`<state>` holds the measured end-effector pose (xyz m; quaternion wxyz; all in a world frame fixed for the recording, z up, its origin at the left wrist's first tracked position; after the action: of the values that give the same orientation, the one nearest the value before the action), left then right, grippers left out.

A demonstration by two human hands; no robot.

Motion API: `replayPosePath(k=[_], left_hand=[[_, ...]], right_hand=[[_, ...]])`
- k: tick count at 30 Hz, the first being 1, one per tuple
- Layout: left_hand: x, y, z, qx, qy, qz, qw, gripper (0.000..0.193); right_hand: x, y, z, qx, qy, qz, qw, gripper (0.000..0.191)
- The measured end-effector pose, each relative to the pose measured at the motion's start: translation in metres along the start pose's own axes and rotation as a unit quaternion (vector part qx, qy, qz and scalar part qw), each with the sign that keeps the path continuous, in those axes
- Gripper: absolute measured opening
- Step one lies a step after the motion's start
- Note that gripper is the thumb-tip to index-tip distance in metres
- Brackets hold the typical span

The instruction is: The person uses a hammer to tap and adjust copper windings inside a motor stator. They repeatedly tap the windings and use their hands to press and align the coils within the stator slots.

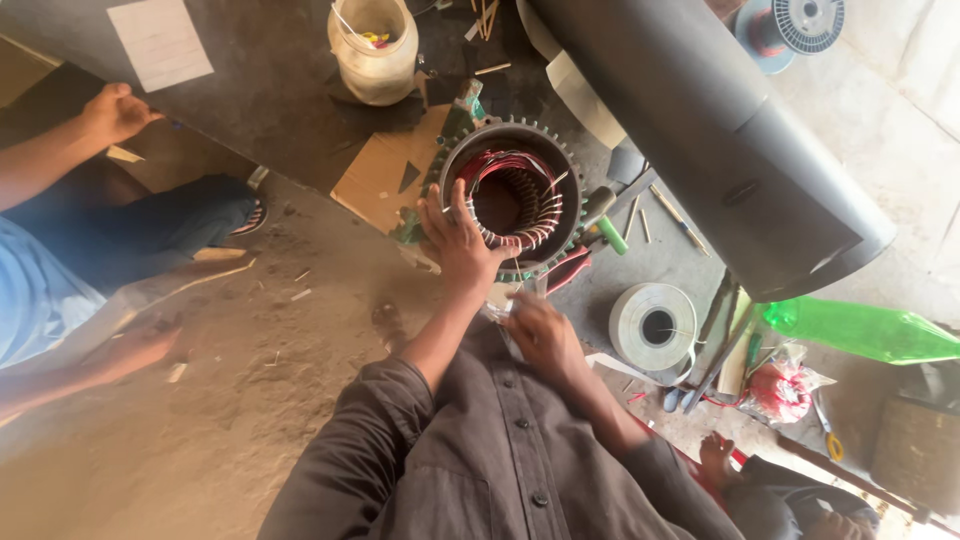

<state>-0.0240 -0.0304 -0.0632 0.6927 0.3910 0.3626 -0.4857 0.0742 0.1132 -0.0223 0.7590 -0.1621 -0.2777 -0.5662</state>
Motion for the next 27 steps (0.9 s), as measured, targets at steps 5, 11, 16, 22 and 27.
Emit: replayPosePath(k=[5, 11, 16, 22, 27], left_hand=[[0.004, -0.003, -0.001, -0.004, 0.0, 0.005, 1.0, 0.135], [0.007, -0.004, 0.004, -0.049, 0.002, -0.006, 0.999, 0.148], [0.009, -0.003, 0.007, -0.068, 0.015, -0.007, 0.998, 0.152], [0.012, -0.002, 0.012, -0.065, 0.013, -0.006, 0.998, 0.154], [0.012, -0.003, 0.014, -0.052, 0.01, -0.009, 0.999, 0.153]], right_hand=[[0.006, 0.059, 0.04, 0.173, 0.312, 0.05, 0.933, 0.059], [-0.006, -0.035, 0.063, 0.193, 0.279, -0.089, 0.936, 0.018], [-0.028, -0.144, 0.027, 0.206, 0.138, -0.233, 0.94, 0.016], [-0.005, -0.174, -0.012, 0.403, 0.449, -0.044, 0.796, 0.015], [-0.011, -0.168, -0.012, 0.466, 0.434, -0.11, 0.763, 0.036]])
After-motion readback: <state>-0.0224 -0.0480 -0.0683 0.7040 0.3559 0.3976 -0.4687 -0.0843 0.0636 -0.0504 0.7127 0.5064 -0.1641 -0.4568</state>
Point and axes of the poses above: each hand's wrist, its own y-axis away from the middle knuckle, its own z-axis out of the back of the hand, x = y × z, the point moved 7 cm from there along -y, towards the middle knuckle, and after that the axes turned 10 degrees about y, right-handed, at the moved point
